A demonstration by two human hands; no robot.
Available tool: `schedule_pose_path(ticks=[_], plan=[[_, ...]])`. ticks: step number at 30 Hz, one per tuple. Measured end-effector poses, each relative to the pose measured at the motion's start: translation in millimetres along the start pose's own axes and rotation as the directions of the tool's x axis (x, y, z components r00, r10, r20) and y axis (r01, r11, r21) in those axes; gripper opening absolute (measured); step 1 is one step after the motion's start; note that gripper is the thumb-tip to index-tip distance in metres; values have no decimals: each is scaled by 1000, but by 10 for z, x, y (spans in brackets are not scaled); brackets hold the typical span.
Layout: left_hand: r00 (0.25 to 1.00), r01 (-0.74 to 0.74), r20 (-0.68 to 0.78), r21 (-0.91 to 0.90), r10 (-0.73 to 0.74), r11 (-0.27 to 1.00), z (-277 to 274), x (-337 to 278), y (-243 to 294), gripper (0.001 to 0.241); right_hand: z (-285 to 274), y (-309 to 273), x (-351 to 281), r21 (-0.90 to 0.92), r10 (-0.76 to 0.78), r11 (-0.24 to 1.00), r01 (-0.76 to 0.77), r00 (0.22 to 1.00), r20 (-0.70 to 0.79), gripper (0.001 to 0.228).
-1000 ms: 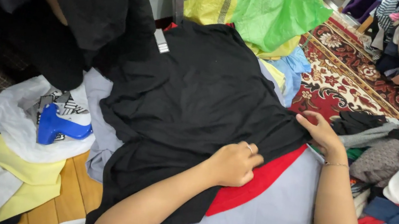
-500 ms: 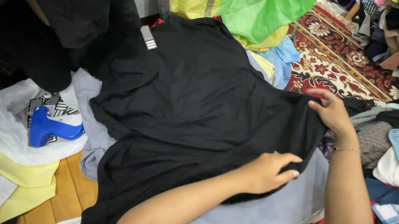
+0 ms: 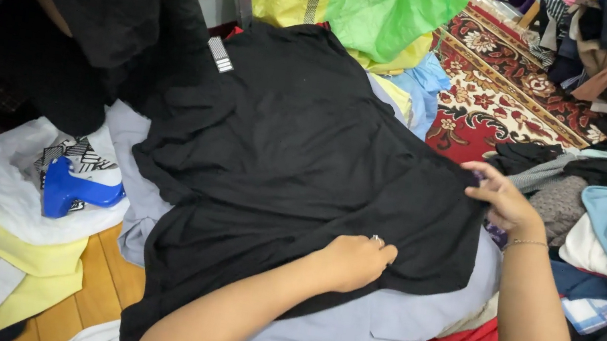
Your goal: The person sits on the floor surrounded by clothes and uses a hot glue gun to attach small fabric labels to the collars of a red polo shirt and a black t-shirt. They smooth the shirts and press the labels into place after applying glue.
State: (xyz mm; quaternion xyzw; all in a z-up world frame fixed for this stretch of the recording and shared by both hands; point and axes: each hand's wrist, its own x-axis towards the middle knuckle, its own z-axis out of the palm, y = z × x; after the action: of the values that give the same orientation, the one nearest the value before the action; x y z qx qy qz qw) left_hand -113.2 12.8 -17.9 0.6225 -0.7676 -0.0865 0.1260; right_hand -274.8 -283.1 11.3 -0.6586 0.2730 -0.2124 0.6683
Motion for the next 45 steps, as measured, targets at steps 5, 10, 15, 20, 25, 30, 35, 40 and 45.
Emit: schedule_pose_path(ticks=[5,10,15,20,25,30,35,40,45], plan=[[984,23,164,-488,67,873,-365,150,355,27,-671,212,217,-131,33,991,-37,999,-35,25],[974,80,210,-682,90,727,5,386,662,33,-818,-30,179,-733,-62,678,-61,988,-140,15],[971,102,235,-599,53,795,181,391,635,39,-775,340,78,-773,-161,633,-40,970,-181,25],[890,101,457,-225,13,969,-274,166,772,34,-529,-10,-359,-339,273,871,-356,924,-268,44],[869,130,492,-327,51,936,-288,232,789,25,-838,-70,-380,-412,404,826,-386,914,-47,56],[808,274,581,-513,95,814,-449,290,892,42,-1237,-155,-341,-783,153,581,-221,975,-162,42],[774,279,616,-540,146,794,92,365,876,46,-1550,711,-58,-909,145,292,-299,953,-267,47],[762,392,634,-618,135,682,-81,326,809,51,-805,662,53,-953,3,62,-298,954,-299,48],[965,109,246,-693,92,713,92,252,358,35,760,200,198,-990,-348,141,15,937,-35,19]])
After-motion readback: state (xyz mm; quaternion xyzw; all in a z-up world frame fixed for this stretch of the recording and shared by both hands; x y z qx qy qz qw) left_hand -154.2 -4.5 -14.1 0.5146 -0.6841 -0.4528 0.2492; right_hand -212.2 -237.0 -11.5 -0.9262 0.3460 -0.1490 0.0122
